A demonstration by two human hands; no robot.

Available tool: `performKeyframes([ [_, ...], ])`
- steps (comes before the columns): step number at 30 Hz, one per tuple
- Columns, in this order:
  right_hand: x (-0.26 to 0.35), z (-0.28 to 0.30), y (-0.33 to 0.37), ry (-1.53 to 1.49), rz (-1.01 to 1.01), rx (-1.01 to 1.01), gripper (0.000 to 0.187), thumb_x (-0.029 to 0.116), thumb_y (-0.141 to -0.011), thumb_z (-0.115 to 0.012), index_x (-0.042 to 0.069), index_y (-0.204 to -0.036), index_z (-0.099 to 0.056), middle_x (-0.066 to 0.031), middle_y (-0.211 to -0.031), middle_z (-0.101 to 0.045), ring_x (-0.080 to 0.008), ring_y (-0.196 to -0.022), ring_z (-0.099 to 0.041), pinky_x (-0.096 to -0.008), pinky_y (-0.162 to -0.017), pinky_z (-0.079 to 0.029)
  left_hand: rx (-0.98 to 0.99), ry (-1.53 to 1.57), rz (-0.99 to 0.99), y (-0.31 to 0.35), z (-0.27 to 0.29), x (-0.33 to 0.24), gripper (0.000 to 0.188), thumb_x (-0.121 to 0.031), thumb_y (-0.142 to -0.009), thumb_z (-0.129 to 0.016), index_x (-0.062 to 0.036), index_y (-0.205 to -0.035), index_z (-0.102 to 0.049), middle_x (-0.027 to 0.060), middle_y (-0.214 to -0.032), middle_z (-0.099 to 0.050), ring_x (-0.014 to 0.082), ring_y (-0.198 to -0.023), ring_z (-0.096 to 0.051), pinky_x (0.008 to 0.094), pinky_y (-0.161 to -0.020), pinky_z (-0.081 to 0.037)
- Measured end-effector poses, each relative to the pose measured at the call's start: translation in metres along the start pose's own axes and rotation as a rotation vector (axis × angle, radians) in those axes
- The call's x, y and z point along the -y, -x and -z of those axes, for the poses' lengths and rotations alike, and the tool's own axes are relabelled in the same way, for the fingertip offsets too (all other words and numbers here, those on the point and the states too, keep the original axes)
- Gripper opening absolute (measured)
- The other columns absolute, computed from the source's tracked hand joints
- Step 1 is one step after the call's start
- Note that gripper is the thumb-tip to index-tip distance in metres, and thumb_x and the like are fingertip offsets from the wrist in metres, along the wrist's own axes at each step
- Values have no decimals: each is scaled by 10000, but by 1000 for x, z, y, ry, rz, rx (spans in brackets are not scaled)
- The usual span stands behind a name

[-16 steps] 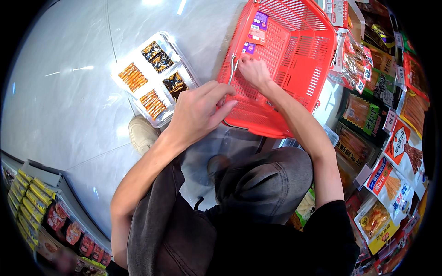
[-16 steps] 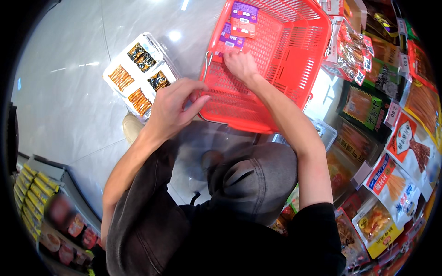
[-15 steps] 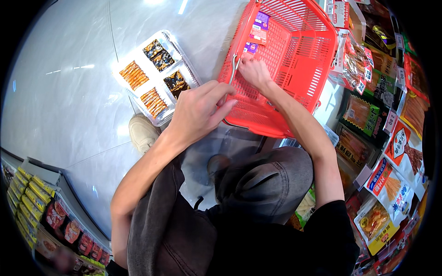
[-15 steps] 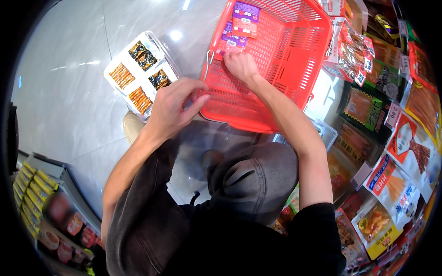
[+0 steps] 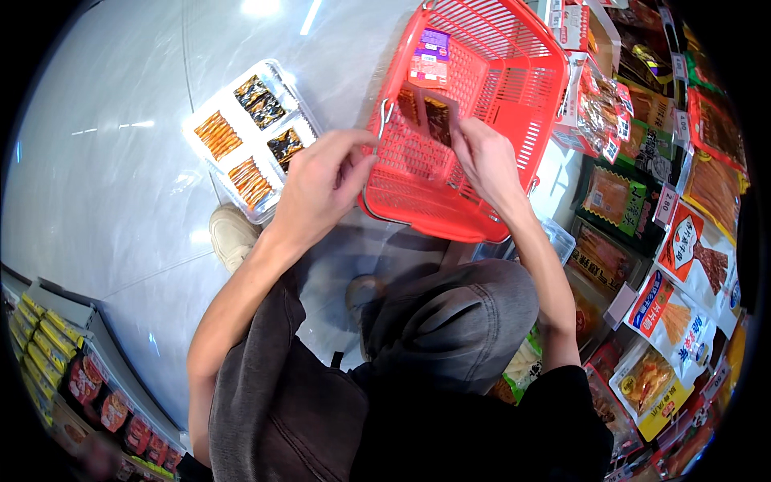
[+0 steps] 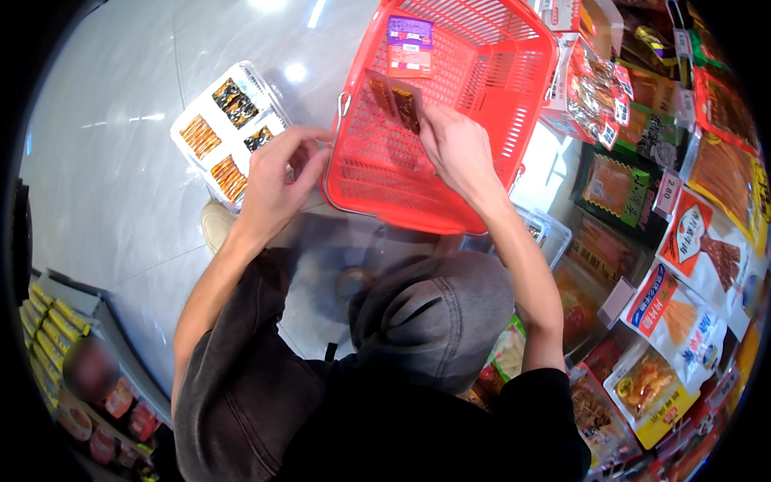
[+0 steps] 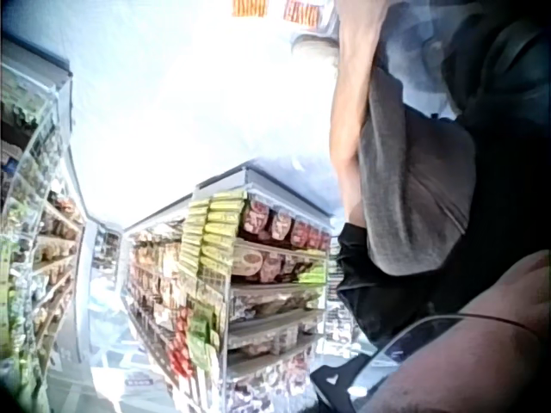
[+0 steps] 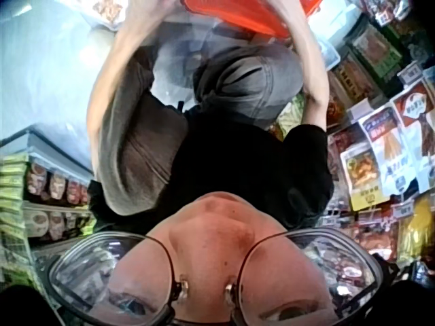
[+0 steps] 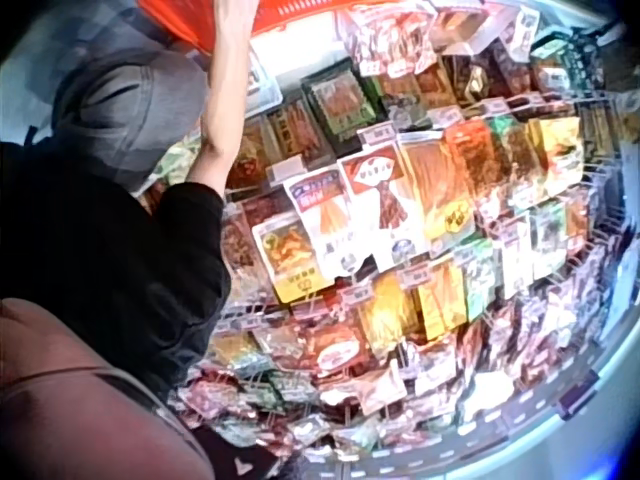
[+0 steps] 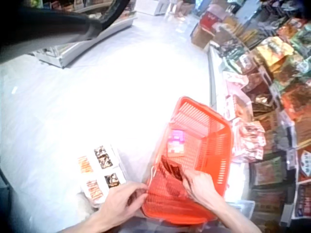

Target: The person picks up snack packages from a basket and transfers them into a clear plastic container, then places the container onto a supermarket shelf.

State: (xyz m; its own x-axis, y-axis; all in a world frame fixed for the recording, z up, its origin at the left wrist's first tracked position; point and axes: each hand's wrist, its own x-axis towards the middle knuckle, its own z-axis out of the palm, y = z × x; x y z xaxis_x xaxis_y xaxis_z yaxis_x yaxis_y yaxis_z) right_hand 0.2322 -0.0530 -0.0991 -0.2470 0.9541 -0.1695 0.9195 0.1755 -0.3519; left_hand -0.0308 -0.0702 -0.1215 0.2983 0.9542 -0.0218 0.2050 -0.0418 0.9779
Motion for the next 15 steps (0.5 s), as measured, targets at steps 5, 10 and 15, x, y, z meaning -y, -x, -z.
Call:
performKeyframes([
  [5,13,54,35,-500,-66,17,138,106,-970,-504,-19,-951,-560,-109,-752,-510,-227,-656,-509,-321,-647,-438,-73,126,-71,-20,-8,3,517,21,-833,-706,-33,-1317,-532,83,-1089,-613,150,-986,-606,286,-835,-498],
  [10,20,76,44,-722,-19,109,179,129,-980,-500,-27,-961,-587,-61,-771,-563,-124,-720,-517,-286,-675,-439,-6,662,81,-21,-14,-3,803,0,-842,-714,-28,-1504,-261,163,-1432,-461,251,-1347,-452,372,-1128,-352],
  [15,39,70,28,-914,106,151,205,152,-977,-511,-33,-942,-594,-56,-813,-611,-133,-741,-553,-294,-687,-458,104,962,71,-8,14,4,819,-32,-852,-743,-1,-1488,-228,186,-1404,-493,225,-1291,-495,352,-1090,-402],
])
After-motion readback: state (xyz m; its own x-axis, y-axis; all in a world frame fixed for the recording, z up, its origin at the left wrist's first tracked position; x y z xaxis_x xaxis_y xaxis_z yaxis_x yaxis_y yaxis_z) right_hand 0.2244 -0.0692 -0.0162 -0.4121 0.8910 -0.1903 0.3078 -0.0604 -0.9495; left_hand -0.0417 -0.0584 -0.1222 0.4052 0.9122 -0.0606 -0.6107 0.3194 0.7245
